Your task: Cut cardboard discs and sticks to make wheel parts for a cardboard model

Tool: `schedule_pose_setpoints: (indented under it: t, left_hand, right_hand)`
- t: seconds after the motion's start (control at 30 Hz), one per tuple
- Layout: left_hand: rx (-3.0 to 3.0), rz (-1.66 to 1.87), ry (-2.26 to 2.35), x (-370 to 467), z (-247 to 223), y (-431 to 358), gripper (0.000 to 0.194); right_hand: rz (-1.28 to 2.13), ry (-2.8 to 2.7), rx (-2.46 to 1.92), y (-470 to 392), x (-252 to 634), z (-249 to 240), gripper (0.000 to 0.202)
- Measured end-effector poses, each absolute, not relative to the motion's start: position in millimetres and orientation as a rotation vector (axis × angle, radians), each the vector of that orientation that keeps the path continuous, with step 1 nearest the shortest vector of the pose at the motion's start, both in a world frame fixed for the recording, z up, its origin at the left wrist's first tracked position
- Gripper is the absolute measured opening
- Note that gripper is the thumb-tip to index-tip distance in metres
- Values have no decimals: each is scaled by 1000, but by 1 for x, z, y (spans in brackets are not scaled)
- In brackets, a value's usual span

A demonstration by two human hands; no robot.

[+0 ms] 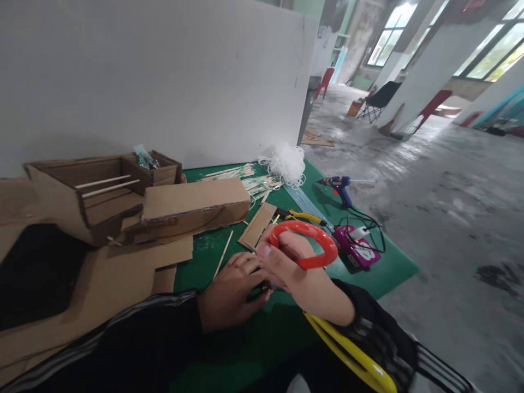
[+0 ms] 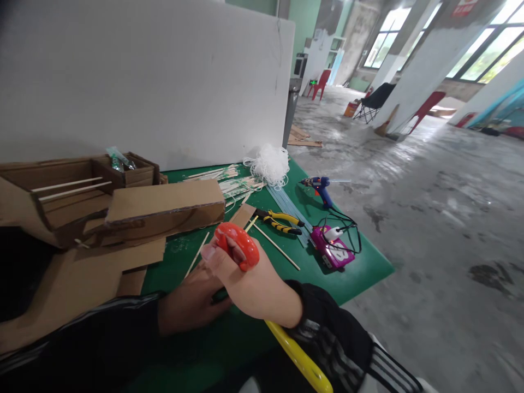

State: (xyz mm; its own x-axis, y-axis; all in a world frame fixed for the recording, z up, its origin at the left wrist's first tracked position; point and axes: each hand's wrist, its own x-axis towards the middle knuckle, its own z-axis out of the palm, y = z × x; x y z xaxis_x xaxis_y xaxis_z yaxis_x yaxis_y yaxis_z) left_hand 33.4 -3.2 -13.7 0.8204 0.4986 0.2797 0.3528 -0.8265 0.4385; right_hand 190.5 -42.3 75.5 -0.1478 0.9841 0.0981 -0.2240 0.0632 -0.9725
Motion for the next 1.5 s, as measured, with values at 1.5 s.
schedule_pose_setpoints:
  t: [1.5]
  left_hand:
    - [2584, 491, 695, 35, -13, -2, 14]
  right_hand:
    - [1348, -1205, -969, -44, 190, 81, 33]
